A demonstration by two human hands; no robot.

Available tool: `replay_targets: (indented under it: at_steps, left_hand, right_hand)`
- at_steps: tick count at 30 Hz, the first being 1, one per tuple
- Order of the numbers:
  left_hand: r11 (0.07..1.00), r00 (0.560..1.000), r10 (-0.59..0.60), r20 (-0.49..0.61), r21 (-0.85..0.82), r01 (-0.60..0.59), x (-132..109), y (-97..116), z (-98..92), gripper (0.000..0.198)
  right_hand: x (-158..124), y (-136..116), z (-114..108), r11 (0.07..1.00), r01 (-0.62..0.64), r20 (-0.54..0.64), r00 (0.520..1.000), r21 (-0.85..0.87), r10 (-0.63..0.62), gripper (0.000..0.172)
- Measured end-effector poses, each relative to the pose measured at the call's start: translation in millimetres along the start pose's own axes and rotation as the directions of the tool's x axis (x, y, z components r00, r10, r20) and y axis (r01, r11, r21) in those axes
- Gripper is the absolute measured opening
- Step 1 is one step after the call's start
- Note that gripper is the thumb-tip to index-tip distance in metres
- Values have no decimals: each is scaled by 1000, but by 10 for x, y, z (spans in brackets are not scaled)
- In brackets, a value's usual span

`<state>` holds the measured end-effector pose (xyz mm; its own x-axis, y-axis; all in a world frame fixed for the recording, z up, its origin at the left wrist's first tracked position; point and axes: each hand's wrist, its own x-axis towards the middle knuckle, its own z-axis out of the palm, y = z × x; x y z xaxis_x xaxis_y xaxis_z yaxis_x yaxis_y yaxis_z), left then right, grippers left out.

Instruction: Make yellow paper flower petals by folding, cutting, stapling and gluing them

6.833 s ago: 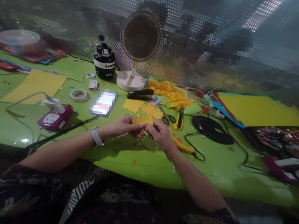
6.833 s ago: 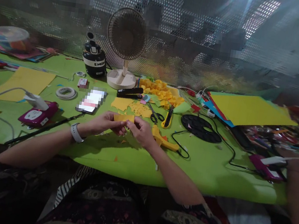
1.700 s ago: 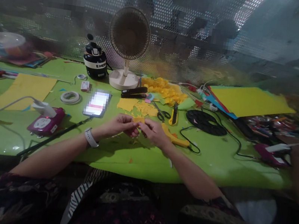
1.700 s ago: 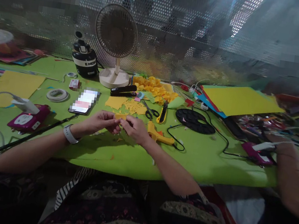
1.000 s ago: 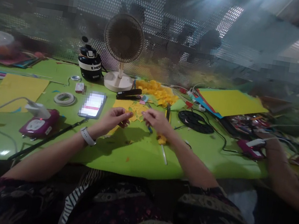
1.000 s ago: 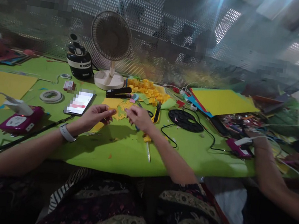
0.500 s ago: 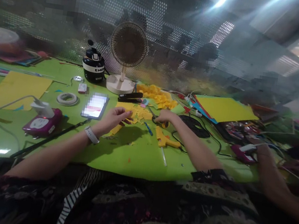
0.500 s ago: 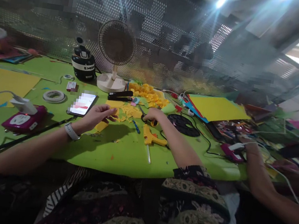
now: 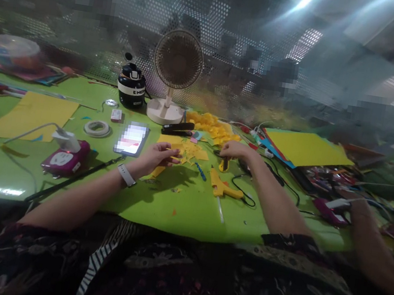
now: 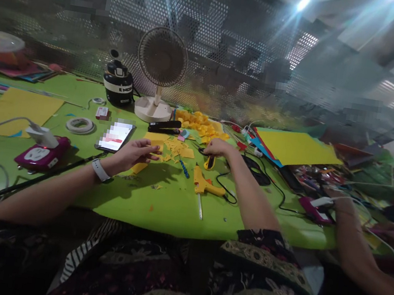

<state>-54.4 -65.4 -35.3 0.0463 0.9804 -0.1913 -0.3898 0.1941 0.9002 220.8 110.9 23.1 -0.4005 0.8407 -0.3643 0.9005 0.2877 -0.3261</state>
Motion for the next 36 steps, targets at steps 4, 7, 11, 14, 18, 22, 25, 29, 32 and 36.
replay_targets:
  at_steps: [4,7,11,14,18,22,25,29,32,36]
  left_hand:
    - [999,1000,1,13,-34,-1,-34,32,33,15]
    - [1000,1000,12,27,-26,-12,-47,32,38,12]
    - [999,998,49,41,-2,-49,-41,1,23,23]
    - [997,997,70,26,-15,-70,-36,-21,24,31]
    - [994,995,102,16,-31,-101,-38,-34,30,35]
    - [987,989,146,20,-66,-144,-36,-47,10,38]
    - [984,986,166,30,-74,-164,-46,-45,11,38]
    - [982,983,180,33,-70,-178,-82,-24,47,39]
    - [983,984,176,41,-53,-173,-106,-20,69,40]
    - [985,984,171,54,-31,-169,-128,-27,85,41]
  right_hand:
    - [-280,66,-1,984,22,-96,995,178,-5,22]
    - [-483,-29,151,775,119,-74,993,621,-94,34]
    - [-641,-303,452,550,161,-37,973,820,-229,45]
    - [-703,-492,627,502,201,-56,955,841,-290,46]
    - [-772,-581,739,512,206,-59,955,834,-289,50]
    - [-828,-542,788,553,188,-40,963,812,-268,56]
    - [-858,-552,831,596,193,-40,965,780,-260,53]
    - [-906,-649,874,667,197,-35,968,719,-248,53]
    - [-938,-710,886,689,203,-27,966,696,-257,51]
    - [-932,-707,913,704,216,-22,962,677,-273,50]
